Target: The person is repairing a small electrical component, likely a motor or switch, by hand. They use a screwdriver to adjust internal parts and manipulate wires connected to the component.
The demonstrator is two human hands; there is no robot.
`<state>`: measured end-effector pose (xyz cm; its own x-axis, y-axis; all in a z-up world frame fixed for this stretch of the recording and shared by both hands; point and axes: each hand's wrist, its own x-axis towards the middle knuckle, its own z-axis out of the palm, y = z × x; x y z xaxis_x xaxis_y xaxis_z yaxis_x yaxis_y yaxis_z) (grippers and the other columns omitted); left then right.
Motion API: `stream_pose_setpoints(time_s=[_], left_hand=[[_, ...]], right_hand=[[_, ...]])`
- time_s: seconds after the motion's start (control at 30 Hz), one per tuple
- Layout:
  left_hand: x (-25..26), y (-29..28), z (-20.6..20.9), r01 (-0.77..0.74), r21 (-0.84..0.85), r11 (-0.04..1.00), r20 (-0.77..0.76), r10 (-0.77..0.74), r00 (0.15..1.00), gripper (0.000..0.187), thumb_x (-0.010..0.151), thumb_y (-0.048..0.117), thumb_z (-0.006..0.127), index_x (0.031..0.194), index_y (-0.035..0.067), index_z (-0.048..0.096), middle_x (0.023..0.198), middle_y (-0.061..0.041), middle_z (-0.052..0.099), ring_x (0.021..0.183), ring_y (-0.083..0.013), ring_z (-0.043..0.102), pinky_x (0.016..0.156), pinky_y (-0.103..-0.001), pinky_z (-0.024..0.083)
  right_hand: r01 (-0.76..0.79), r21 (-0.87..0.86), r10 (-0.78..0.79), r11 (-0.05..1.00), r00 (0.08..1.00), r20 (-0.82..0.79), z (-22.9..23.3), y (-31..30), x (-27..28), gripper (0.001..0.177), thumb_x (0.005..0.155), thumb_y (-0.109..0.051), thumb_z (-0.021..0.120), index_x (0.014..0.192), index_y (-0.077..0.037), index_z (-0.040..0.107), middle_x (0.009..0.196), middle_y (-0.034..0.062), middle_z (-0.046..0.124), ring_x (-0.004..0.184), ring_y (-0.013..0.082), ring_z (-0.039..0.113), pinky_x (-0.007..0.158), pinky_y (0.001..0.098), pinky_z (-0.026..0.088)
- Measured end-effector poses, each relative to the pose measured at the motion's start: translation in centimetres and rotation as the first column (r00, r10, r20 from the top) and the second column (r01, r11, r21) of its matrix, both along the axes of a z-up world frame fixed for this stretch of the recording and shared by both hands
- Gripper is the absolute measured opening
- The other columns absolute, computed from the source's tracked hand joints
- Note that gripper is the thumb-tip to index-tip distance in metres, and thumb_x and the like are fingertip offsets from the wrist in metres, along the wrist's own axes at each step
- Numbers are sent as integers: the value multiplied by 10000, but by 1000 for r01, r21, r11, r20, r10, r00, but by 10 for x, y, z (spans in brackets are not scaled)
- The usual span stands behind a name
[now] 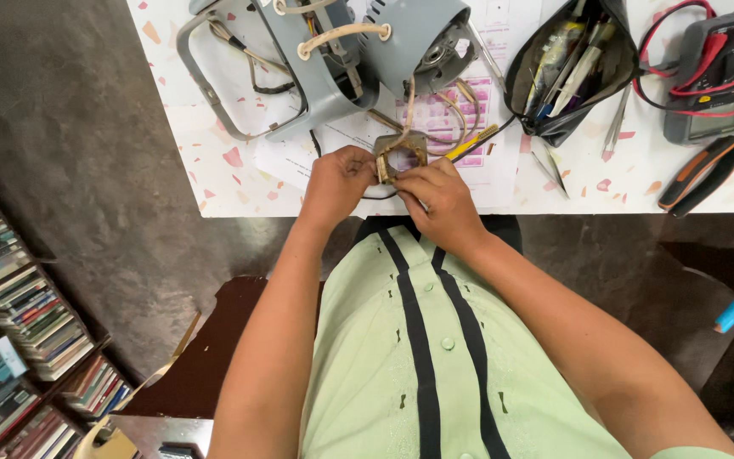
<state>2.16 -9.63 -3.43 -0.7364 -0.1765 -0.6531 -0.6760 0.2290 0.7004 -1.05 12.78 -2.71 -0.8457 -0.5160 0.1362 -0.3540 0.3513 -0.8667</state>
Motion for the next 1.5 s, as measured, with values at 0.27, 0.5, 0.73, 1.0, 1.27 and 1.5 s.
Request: stream_pose_setpoints(time_s=[0.27, 0.5, 0.73, 1.0, 1.27, 1.5], left_hand=[[-20, -2, 30, 230, -99, 968, 0, -231, 973, 207, 1047, 120, 706, 1187, -12, 782, 1013, -242, 808, 888, -296, 821, 705, -406, 686], [-7, 12, 14, 121, -121, 985, -53, -128, 990, 178, 1012, 81, 684, 1121, -32, 767, 900, -230, 778, 805, -288, 786, 678, -425, 642], [0, 25, 9, 30, -216, 976, -79, -48, 996, 150, 975, 86, 648, 1043, -29, 715, 752, -196, 705, 696, -296, 711, 621, -444, 570], [-4, 24, 26, -101, -83, 991, -138, 89, 986, 217, 1020, 51, 646, 1202, -2, 751, 905, -150, 802, 785, -183, 763, 723, -354, 621], [-8, 15, 15, 168, -378, 910, -119, -228, 966, 143, 964, 171, 749, 1054, 105, 838, 789, -86, 785, 751, -315, 792, 667, -427, 646], [11, 35, -4, -49, -316, 948, -137, 5, 991, 164, 931, 185, 707, 1025, 81, 791, 784, -121, 756, 792, -354, 797, 672, -467, 643]], right_hand=[[-34, 69, 33, 997, 999, 3, -7, -2, -9, 163, 948, -11, 799, 1033, -150, 813, 970, 51, 787, 867, 297, 669, 811, 402, 579], [-31, 76, 27, 997, 998, 51, -4, -4, -15, 171, 923, -7, 806, 1014, -152, 812, 908, 48, 768, 847, 296, 671, 799, 395, 580], [-27, 54, 22, 998, 995, 98, -5, -3, -17, 165, 924, -14, 806, 1001, -160, 814, 893, 45, 763, 840, 297, 671, 790, 399, 578], [-40, 9, 39, 999, 990, 135, -1, -3, -23, 150, 919, -25, 828, 992, -156, 817, 910, 47, 785, 844, 303, 681, 792, 406, 584], [-89, 35, 85, 995, 990, 117, -4, -4, -24, 144, 914, -43, 838, 981, -167, 809, 862, 62, 757, 782, 306, 656, 771, 427, 573], [-99, 94, 83, 991, 983, 164, 0, -5, -25, 178, 888, -21, 852, 990, -166, 828, 865, 71, 764, 811, 298, 671, 743, 418, 591]])
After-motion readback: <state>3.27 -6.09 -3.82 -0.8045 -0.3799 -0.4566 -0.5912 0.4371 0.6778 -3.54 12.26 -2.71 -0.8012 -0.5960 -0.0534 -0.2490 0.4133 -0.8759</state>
